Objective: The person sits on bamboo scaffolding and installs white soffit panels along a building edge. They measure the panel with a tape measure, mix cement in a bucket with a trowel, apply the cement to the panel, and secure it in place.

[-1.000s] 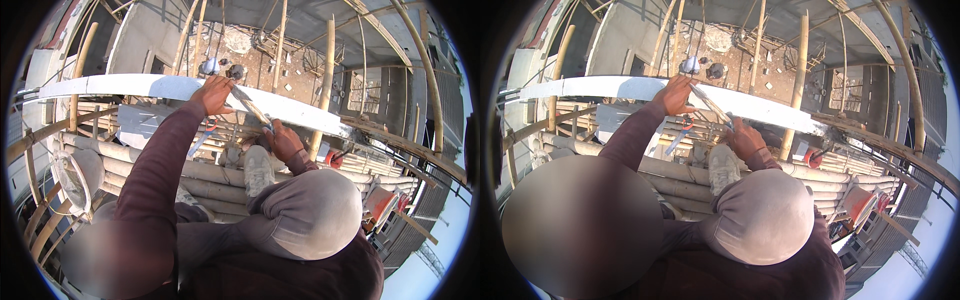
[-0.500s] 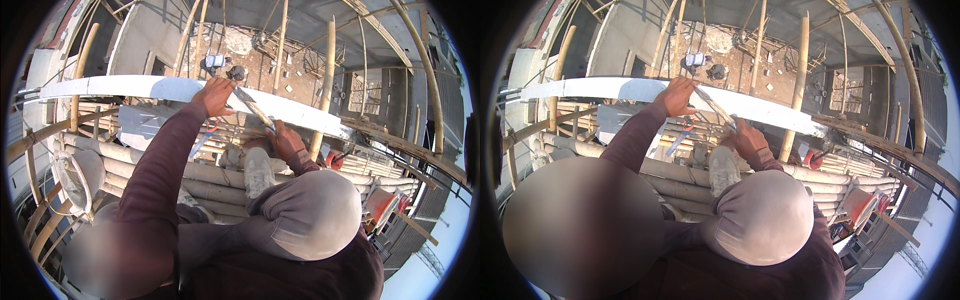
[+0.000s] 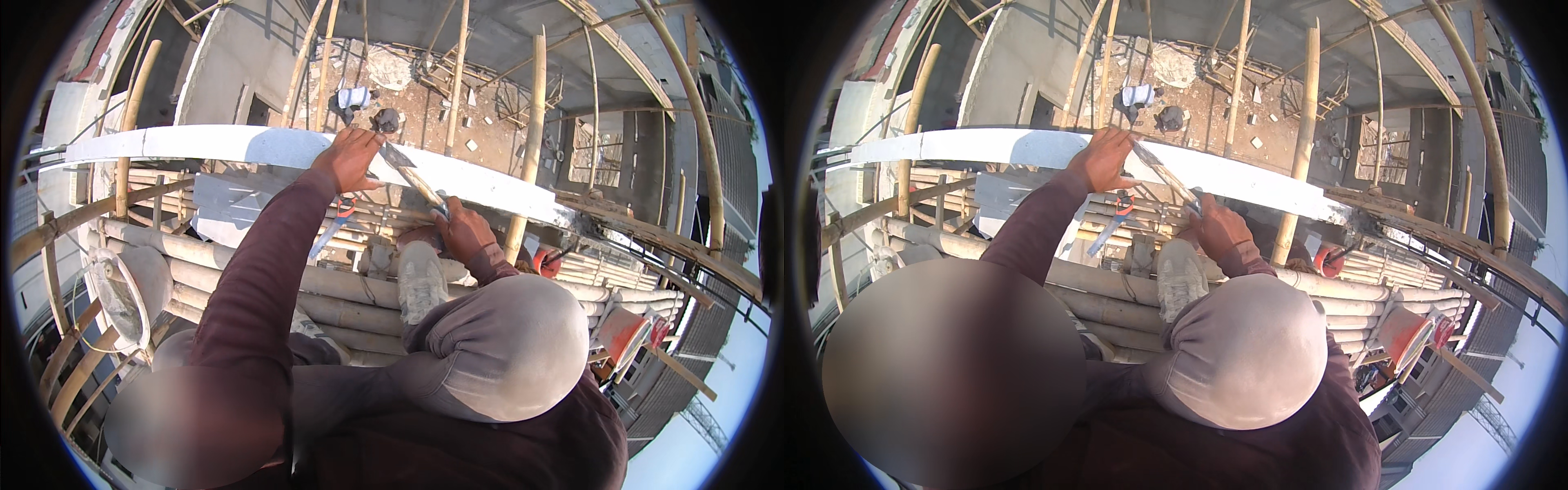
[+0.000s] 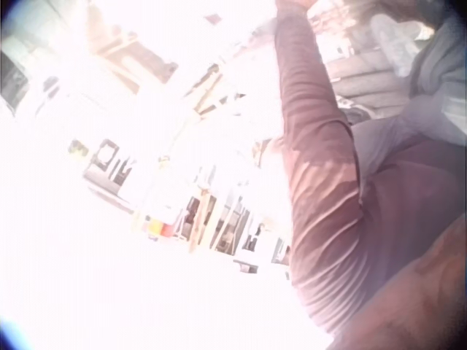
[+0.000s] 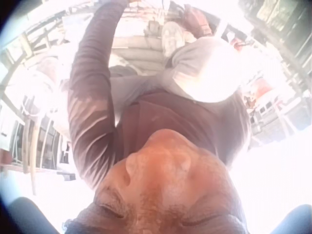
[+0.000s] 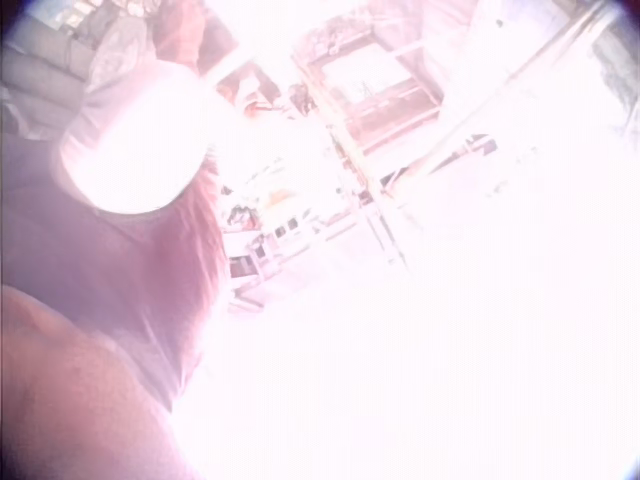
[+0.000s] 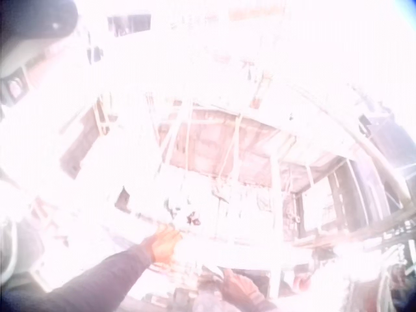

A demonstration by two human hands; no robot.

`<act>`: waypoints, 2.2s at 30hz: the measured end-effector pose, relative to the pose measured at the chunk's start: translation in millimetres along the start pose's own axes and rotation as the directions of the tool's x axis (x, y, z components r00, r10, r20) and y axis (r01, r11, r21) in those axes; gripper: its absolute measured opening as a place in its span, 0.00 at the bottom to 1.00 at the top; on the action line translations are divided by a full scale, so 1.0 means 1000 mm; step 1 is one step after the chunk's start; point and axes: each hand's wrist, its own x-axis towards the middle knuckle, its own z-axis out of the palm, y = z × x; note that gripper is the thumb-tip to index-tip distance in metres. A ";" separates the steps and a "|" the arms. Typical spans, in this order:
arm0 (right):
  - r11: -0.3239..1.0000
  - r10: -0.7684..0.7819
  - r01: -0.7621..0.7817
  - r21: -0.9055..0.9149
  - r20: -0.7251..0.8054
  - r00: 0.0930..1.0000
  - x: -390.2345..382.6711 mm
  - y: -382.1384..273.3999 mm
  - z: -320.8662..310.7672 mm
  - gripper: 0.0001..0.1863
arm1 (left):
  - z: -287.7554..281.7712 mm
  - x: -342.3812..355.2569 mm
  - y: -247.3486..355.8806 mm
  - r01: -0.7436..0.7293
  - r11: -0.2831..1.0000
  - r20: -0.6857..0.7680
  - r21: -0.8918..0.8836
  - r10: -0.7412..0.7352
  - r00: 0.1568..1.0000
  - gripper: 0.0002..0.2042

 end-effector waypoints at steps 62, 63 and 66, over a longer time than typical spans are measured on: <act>0.343 0.719 -0.392 0.854 0.030 0.694 -0.100 0.325 0.003 0.20 | 0.000 0.000 0.000 -0.017 0.997 -0.016 -0.080 0.015 1.000 0.43; 0.460 0.644 -0.385 0.800 -0.002 0.765 -0.104 0.339 0.017 0.20 | 0.002 0.007 0.002 -0.041 0.995 -0.021 -0.088 0.039 0.999 0.43; 0.443 0.550 -0.433 0.785 0.143 0.823 -0.084 0.304 0.013 0.21 | 0.002 -0.004 0.000 -0.021 0.997 -0.004 -0.071 0.021 1.000 0.43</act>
